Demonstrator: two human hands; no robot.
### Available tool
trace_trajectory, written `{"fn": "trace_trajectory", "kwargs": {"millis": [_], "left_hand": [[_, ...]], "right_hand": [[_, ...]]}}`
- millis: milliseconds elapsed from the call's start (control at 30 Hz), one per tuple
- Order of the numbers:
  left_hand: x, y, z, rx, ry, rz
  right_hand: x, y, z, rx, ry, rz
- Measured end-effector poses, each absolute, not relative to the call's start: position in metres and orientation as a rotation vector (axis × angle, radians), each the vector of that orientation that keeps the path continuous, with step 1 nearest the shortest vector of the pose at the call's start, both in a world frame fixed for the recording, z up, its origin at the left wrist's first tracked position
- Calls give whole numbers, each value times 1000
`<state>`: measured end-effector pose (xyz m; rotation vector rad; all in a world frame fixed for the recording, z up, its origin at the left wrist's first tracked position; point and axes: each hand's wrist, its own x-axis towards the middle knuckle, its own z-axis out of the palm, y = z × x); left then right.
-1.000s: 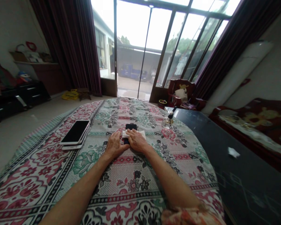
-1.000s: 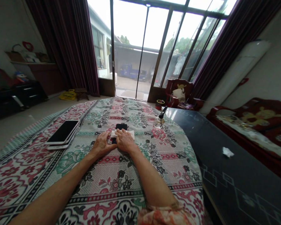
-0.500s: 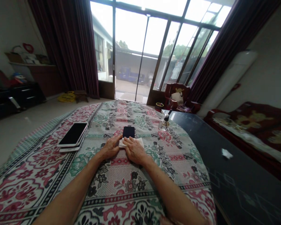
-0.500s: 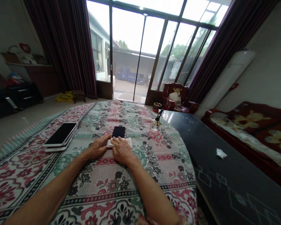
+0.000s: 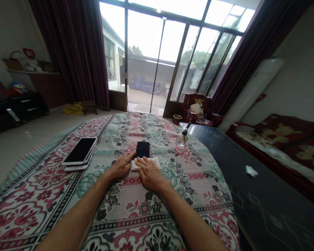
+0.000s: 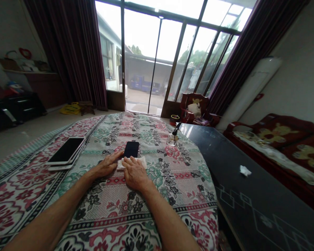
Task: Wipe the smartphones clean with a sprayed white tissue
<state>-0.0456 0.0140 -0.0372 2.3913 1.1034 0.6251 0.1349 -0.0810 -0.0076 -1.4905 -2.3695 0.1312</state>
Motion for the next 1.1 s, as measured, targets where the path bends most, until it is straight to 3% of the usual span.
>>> {"fn": "trace_trajectory", "kwargs": {"millis": [533, 700, 933, 1100], "left_hand": [[-48, 21, -43, 2332, 983, 698], [-41, 18, -47, 2307, 1058, 828], [-37, 10, -39, 2332, 1152, 870], [-35, 3, -26, 2415, 1182, 797]], "right_hand": [[156, -69, 8, -1321, -2092, 332], [174, -24, 42, -1563, -1990, 142], [164, 40, 54, -1554, -2056, -194], [155, 56, 22, -1611, -2143, -61]]}}
